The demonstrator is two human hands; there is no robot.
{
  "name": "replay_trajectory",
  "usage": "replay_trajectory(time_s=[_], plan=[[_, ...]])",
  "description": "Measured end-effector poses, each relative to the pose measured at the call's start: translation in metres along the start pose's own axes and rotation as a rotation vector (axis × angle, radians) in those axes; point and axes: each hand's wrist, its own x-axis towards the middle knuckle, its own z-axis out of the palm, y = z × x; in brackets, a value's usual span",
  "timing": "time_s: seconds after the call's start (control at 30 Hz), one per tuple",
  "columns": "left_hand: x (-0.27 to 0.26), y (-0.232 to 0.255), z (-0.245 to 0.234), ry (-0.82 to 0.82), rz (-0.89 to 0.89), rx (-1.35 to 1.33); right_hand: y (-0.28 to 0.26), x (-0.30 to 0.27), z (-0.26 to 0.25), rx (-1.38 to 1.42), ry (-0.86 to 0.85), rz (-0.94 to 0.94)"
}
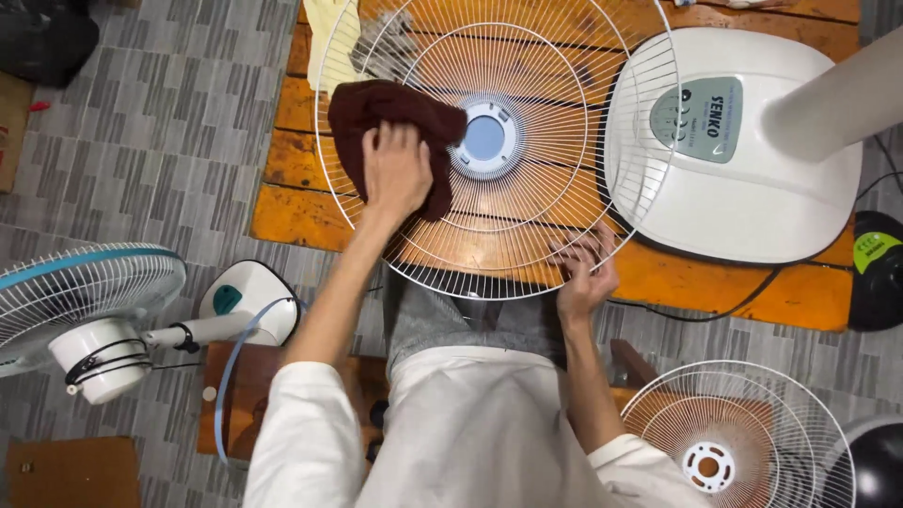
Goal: Wiping dust off a fan grill and its center ring using a cloth.
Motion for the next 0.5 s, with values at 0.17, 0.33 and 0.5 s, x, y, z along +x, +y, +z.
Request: replay_trajectory(time_s=[0.17,0.33,0.5], plan=[[-0.039,0.028,-0.002,-0.122,0.211,-0.147,-0.001,0.005,0.008,0.028,0.114,-0.013],[-0.089,0.069,-0.013,0.031,0.501,-0.279,0.002,0.003,0.002,0.010,0.059,0.035],[-0.065,0.090,-0.057,-0.303,0.502,-0.186,0.011,0.001,-0.001,-0.058,0.079,-0.014]])
